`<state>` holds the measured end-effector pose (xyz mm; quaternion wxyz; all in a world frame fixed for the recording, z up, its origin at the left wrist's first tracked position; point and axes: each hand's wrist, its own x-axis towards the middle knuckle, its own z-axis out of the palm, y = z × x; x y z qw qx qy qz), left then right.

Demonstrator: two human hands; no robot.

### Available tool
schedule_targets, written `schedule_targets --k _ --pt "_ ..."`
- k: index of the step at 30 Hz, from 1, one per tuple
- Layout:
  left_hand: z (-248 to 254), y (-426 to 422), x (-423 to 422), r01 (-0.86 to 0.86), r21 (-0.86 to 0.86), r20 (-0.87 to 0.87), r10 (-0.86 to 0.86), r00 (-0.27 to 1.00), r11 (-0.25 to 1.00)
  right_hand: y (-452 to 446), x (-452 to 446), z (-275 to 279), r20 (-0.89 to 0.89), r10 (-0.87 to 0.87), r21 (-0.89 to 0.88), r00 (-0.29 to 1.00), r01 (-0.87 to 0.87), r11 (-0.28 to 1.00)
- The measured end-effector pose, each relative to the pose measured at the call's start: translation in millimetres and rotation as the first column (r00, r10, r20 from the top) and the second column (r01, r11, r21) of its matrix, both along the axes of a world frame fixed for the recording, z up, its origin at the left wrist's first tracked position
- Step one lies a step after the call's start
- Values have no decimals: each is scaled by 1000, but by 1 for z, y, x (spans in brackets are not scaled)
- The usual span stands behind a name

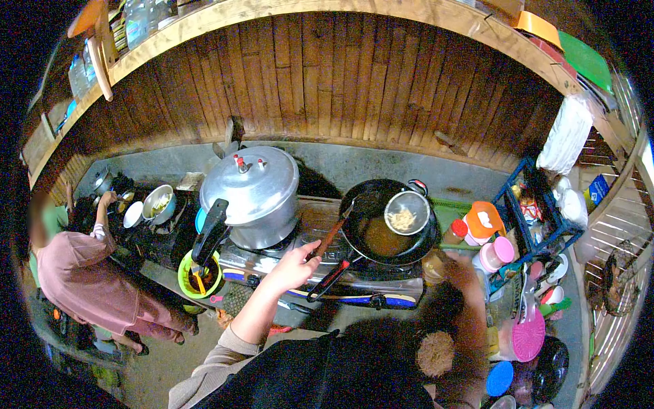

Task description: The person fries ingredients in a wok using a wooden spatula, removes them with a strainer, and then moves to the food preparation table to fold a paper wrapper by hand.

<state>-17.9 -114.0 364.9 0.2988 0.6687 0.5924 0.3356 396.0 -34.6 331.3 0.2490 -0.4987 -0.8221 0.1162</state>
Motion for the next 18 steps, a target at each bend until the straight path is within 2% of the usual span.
schedule_targets --k 2,3,5,6,8,9,10,11,12,13,14,15,17,18 --pt "-2 1 1 5 -17 -2 -5 1000 1000 -8 -6 36 -38 -119 -169 992 111 979" --pt "-3 2 1 9 -33 -2 -9 1000 999 -8 -5 36 -39 -119 -169 992 111 979" --pt "-2 1 2 12 -44 6 -12 1000 999 -6 -2 34 209 -251 -34 945 263 964" --pt "0 0 3 14 -55 15 -13 1000 998 -5 4 30 208 -250 -33 946 262 965" --pt "8 -2 5 0 -87 14 1 1000 996 -3 17 18 167 -80 -40 983 88 995" --pt "10 -3 5 -11 -121 16 13 1000 993 -10 10 26 166 -76 -40 983 84 996" --pt "-3 2 2 -15 -122 14 17 1000 992 -24 -2 41 174 -137 -154 975 165 974" --pt "-28 10 -2 -3 125 -49 9 999 992 -31 -8 49 191 -196 -264 962 242 934" --pt "-24 9 -2 28 362 -114 15 993 932 -32 -6 43 191 -192 -267 963 239 933" --pt "-20 7 -1 27 358 -115 16 993 933 -32 -1 32 169 -85 -175 982 114 978" --pt "-15 5 -1 9 167 -59 1 998 986 -31 2 22 158 24 -79 987 -12 997" --pt "-5 3 1 4 -30 0 -4 1000 1000 -27 -1 17 155 23 -80 988 -10 997" --pt "-3 2 4 7 -37 8 -7 1000 999 -17 -9 8 190 26 -320 982 37 947" --pt "-1 2 5 7 -43 17 -6 1000 999 -11 -8 -5 187 22 -319 982 40 947"
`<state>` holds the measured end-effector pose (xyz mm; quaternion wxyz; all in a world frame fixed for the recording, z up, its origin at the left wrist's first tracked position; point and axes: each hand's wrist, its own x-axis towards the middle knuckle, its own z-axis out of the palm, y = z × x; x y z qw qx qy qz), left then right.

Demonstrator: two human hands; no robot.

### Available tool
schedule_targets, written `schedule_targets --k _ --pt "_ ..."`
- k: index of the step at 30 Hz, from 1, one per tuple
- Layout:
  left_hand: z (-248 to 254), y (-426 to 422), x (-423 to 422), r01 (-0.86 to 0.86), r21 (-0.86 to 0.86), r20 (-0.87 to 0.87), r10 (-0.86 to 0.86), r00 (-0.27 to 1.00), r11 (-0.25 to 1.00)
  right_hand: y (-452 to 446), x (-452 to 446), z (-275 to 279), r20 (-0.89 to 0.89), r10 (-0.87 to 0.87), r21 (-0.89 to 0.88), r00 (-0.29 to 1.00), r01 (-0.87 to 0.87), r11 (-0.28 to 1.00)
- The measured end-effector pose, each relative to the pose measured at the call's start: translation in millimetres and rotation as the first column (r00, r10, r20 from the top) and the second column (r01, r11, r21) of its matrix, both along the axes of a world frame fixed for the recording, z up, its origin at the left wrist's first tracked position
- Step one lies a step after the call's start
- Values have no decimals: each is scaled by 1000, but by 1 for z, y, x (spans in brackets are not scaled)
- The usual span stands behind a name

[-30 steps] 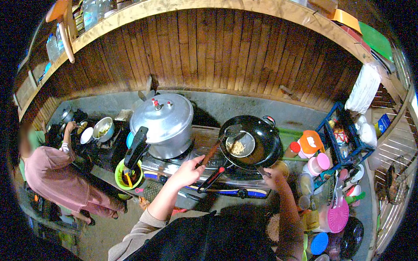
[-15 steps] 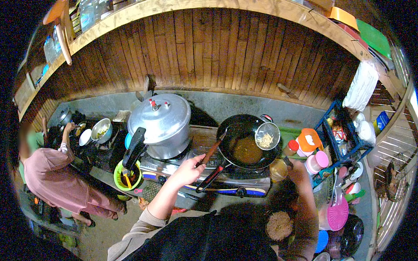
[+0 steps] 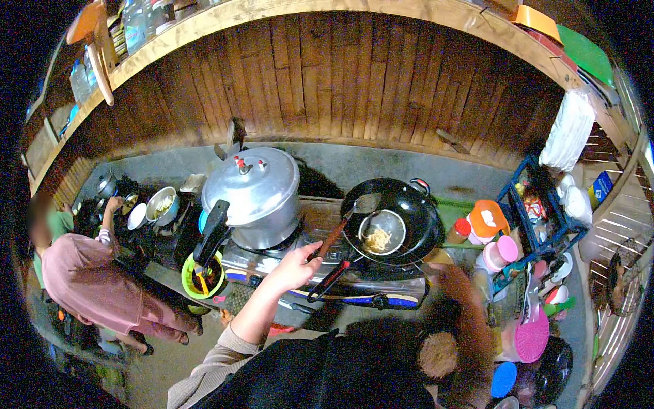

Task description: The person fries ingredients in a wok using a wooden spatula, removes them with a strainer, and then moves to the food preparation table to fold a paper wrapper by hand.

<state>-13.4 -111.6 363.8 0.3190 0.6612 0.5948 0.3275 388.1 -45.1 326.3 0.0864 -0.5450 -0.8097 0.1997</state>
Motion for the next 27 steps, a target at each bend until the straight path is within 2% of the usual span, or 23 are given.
schedule_targets --k 2,3,4,5,6,8,9,10,11,12,14,15,17,18,20,21,25,27 --pt "12 -3 4 -6 -57 -12 6 1000 998 9 2 -22 -351 225 162 909 -178 971" --pt "16 -4 6 -18 -115 -21 15 1000 993 6 0 -16 -353 223 163 909 -175 971" --pt "17 -3 6 -17 -113 -22 14 1000 993 0 -8 -1 -421 30 -93 907 -75 993" --pt "16 -4 7 -18 -103 -20 16 1000 994 -2 -12 7 -435 -171 -348 884 11 938" --pt "16 -4 6 -21 -93 -17 20 1000 995 -1 -11 6 -435 -167 -346 885 8 938" --pt "19 -6 5 -34 -100 -14 33 999 994 2 0 -6 -462 -283 -311 840 146 939" --pt "20 -6 4 -41 -106 -10 41 999 993 15 16 -24 -461 -281 -310 842 144 940" --pt "21 -6 3 -44 -106 -8 43 999 993 37 43 -53 -273 -143 -67 951 129 989" --pt "21 -6 2 -55 -115 -5 55 998 992 50 56 -69 -40 -46 168 998 52 984" --pt "21 -6 1 -66 -125 -1 66 998 990 44 51 -52 -38 -46 167 998 52 985" --pt "12 -4 -1 -61 -92 -8 61 998 994 21 21 13 -361 -31 159 932 94 983" --pt "12 -4 0 -57 -57 -17 56 998 997 23 22 10 -360 -33 158 933 96 983" --pt "15 -5 1 -49 -66 -10 49 999 997 33 22 -3 -182 4 442 983 78 894" --pt "17 -6 2 -45 -74 -5 44 999 996 34 19 -7 -181 3 442 984 79 893" --pt "16 -5 4 -39 -78 -3 38 999 996 32 8 -17 15 -139 400 990 122 908" --pt "15 -4 5 -34 -83 -3 33 999 996 27 -2 -16 -30 -213 328 977 211 921" --pt "21 -7 5 -45 -76 -10 45 999 996 7 -24 -15 -64 -121 297 991 135 945" --pt "19 -6 4 -45 -99 11 46 999 994 2 -28 -36 -165 19 324 986 36 945"
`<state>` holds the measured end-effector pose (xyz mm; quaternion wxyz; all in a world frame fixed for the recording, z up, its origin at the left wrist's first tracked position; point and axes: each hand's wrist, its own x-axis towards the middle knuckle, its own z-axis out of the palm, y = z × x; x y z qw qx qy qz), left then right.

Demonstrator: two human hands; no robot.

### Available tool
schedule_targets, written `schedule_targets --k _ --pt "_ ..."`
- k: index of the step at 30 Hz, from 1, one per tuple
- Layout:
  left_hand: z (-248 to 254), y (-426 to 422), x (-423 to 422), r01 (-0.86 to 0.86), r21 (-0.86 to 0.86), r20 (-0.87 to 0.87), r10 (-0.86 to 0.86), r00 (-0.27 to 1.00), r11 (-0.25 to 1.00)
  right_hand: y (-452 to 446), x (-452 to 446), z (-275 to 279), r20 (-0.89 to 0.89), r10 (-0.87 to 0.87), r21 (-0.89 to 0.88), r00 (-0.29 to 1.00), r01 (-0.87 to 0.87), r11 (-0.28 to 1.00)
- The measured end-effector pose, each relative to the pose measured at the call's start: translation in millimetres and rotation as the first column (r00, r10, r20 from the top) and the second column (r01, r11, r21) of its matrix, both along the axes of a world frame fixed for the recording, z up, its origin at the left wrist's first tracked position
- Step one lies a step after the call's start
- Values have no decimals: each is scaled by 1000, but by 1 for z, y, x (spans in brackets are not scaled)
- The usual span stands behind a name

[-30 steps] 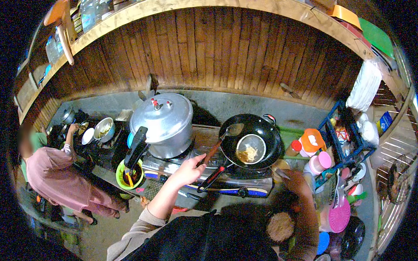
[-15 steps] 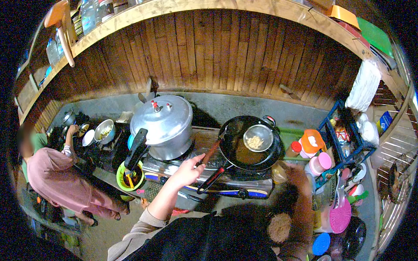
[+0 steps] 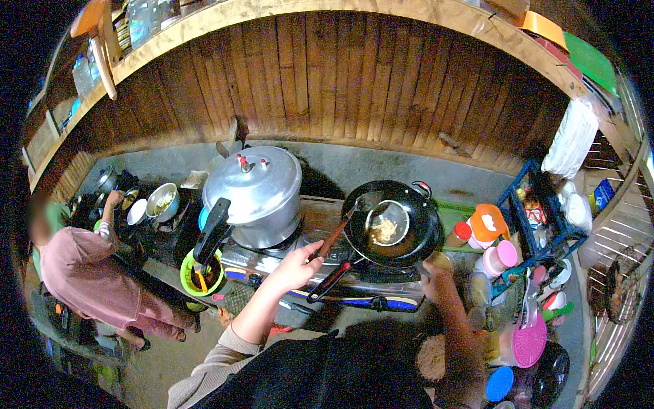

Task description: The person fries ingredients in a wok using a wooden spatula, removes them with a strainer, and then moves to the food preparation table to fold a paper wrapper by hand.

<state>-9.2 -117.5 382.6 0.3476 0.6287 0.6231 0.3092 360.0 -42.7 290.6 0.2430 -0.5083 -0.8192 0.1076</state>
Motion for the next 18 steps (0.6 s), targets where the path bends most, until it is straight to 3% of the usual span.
schedule_targets --k 1,3,5,7,10,11,13,14,16,17,18 --pt "-7 2 -2 -2 -2 0 2 1000 1000 -9 -12 10 0 2 -2 1000 -2 1000" --pt "-23 7 -6 15 112 12 -17 1000 994 -28 -31 27 -87 -58 -218 994 38 975" --pt "-4 2 -3 -4 37 14 4 1000 999 -16 -16 -6 -161 -44 -270 986 -2 963" --pt "1 0 -1 -20 -35 14 20 1000 999 -17 -15 2 -392 -298 -584 870 15 811" --pt "-2 1 -2 -19 29 -5 19 1000 999 -26 -15 29 -456 -289 -627 842 -73 775" --pt "1 1 -2 -21 -6 0 21 1000 1000 -19 -5 19 -456 -288 -626 842 -73 776" --pt "1 0 -4 -27 -42 3 27 1000 999 1 23 -9 -271 -42 -242 962 -26 970" --pt "-3 1 -5 -19 -16 -5 19 1000 1000 5 28 -9 -271 -40 -242 962 -27 970" --pt "-13 3 -6 -9 10 -13 9 1000 1000 14 30 2 -240 24 44 970 -14 999" --pt "-19 5 -8 2 58 -15 -1 1000 998 16 32 6 -240 24 46 971 -13 999" --pt "-21 6 -9 13 107 -17 -11 1000 994 15 31 16 -138 -98 9 986 100 995"
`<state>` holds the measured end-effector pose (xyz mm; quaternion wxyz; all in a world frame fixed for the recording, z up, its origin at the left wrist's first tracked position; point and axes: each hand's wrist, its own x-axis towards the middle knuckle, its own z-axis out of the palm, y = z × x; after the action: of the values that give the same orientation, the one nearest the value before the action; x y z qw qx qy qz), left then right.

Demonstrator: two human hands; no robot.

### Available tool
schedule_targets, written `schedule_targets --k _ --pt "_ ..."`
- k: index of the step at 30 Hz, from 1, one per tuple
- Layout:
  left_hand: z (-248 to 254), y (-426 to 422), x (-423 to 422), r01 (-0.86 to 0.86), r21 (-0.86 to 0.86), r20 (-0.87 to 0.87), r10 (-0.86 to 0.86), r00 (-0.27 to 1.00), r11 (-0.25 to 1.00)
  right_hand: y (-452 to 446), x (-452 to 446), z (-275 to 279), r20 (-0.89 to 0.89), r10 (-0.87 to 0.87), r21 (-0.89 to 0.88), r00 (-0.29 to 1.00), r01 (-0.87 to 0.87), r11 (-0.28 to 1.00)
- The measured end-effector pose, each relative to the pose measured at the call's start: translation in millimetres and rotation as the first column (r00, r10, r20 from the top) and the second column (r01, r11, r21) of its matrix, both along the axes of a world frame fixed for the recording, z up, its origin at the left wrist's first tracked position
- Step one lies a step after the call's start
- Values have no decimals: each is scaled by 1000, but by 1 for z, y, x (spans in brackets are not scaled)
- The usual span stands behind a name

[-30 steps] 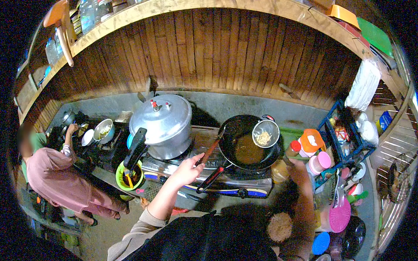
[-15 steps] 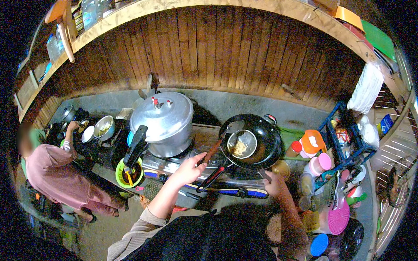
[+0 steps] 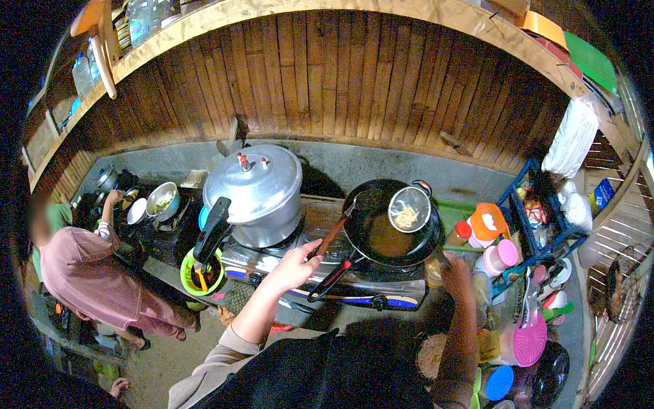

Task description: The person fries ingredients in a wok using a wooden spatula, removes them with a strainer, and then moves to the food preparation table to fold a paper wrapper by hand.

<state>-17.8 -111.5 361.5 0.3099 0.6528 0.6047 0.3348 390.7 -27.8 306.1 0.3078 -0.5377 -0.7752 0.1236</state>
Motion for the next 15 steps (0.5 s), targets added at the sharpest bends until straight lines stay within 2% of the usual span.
schedule_targets --k 1,2,4,5,7,11,13,14,15 --pt "-1 0 0 0 1 1 0 1000 1000 0 -2 7 104 -113 -35 988 117 992" --pt "-2 1 -1 0 0 7 1 1000 1000 2 -7 10 105 -113 -34 988 117 993" --pt "-3 1 -1 -2 -1 14 2 1000 1000 3 -20 15 244 -223 -5 944 232 973" --pt "-4 1 -1 -1 3 11 1 1000 1000 3 -27 19 245 -223 -4 944 231 973" --pt "6 -2 1 0 8 8 -1 1000 1000 3 -43 27 318 -231 -119 920 281 952" --pt "17 -5 6 -9 -77 22 11 1000 997 5 -65 31 302 -220 -159 927 277 948" --pt "20 -4 8 -11 -99 33 14 999 995 6 -76 28 302 -152 -169 941 210 963" --pt "23 -5 9 -7 -124 49 13 999 992 1 -79 27 247 -84 -173 965 129 976" --pt "25 -6 9 -3 -149 66 13 998 989 -5 -83 28 247 -84 -174 965 129 976"
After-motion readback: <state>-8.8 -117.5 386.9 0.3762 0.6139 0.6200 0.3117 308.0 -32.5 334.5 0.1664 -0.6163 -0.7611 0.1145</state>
